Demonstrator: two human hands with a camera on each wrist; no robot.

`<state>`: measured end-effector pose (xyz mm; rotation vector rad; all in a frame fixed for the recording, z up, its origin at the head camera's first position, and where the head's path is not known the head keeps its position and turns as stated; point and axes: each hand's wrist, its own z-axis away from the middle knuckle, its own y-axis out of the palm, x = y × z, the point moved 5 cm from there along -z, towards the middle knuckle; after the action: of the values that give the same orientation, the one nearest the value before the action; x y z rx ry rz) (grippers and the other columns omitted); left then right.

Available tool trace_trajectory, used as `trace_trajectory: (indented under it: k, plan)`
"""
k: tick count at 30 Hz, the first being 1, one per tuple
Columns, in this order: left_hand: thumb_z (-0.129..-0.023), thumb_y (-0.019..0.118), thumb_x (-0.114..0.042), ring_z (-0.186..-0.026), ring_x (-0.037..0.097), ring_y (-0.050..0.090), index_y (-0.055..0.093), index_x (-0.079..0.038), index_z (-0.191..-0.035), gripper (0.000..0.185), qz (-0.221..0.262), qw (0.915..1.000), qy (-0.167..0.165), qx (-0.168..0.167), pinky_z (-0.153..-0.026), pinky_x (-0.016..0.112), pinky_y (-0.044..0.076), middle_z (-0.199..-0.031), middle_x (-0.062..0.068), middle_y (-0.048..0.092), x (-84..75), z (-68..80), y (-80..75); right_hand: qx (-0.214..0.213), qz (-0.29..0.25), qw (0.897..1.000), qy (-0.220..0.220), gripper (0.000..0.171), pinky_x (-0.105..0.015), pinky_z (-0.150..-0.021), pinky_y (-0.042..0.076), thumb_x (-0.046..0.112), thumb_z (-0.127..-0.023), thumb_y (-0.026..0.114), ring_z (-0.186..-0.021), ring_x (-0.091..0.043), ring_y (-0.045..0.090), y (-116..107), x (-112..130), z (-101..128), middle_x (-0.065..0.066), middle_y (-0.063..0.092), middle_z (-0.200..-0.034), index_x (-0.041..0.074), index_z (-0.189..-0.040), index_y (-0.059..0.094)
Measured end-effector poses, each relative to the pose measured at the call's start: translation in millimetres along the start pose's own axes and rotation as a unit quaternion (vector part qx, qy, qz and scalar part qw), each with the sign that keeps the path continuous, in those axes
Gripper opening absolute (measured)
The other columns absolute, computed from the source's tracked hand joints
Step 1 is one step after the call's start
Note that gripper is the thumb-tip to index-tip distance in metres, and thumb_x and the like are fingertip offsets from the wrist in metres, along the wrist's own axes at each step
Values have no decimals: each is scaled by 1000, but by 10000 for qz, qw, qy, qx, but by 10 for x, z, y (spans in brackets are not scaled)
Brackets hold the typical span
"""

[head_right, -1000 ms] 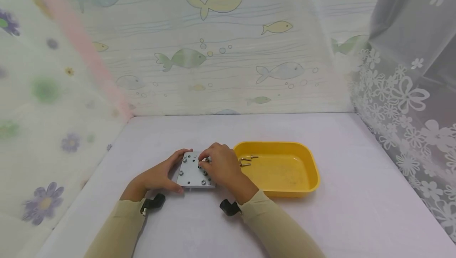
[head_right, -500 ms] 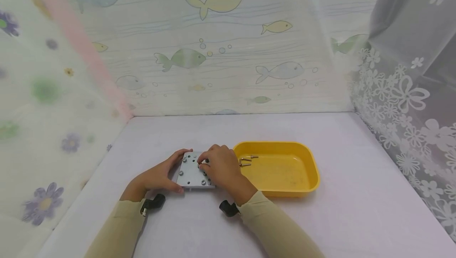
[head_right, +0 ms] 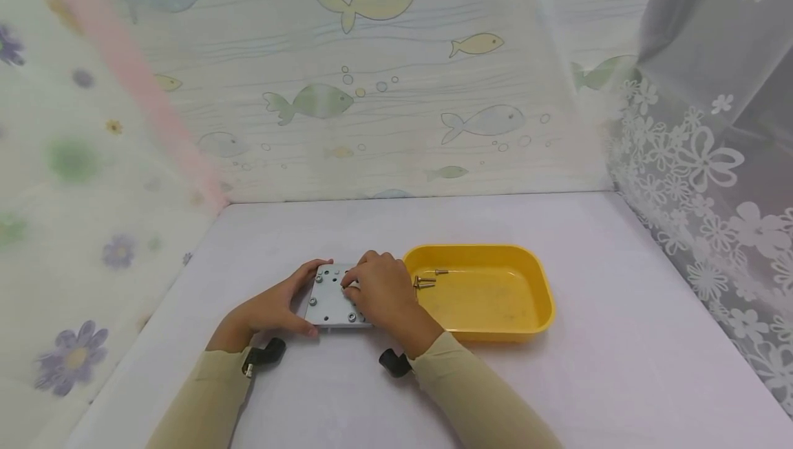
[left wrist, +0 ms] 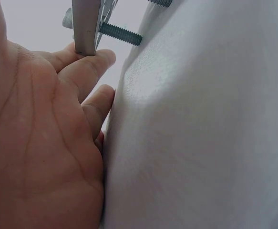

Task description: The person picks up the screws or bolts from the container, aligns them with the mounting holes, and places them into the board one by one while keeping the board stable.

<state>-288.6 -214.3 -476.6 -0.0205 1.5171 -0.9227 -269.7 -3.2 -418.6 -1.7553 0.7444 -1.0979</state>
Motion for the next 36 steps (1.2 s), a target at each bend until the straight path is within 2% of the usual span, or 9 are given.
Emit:
trace_trajectory:
  k: [7, 24, 36]
  plan:
    - [-58, 101, -30, -159, 25, 14, 23, -30, -162, 130, 10, 10000, -22, -32, -124, 65, 10, -170, -4, 24, 14, 0, -7, 51, -102, 9999, 49, 12, -35, -84, 47, 37, -92, 79, -98, -17, 57, 23, -9, -16, 7, 67, -113, 38, -104, 82]
    - [-58, 100, -33, -159, 26, 15, 22, -33, -162, 130, -85, 9999, -119, -23, -124, 66, 11, -169, -5, 26, 24, -8, 9, 166, -197, 9996, 103, 14, -40, -91, 48, 35, -94, 76, -104, -21, 59, -13, -33, -21, 5, 69, -117, 35, -107, 81]
    - [-58, 100, -34, -157, 25, 20, 23, -34, -161, 129, -130, 9999, -107, -24, -124, 65, 12, -168, -5, 29, 15, -5, -2, 81, -542, 9984, 96, 15, -41, -96, 49, 33, -95, 75, -105, -21, 59, -184, -45, -62, 5, 69, -116, 31, -108, 81]
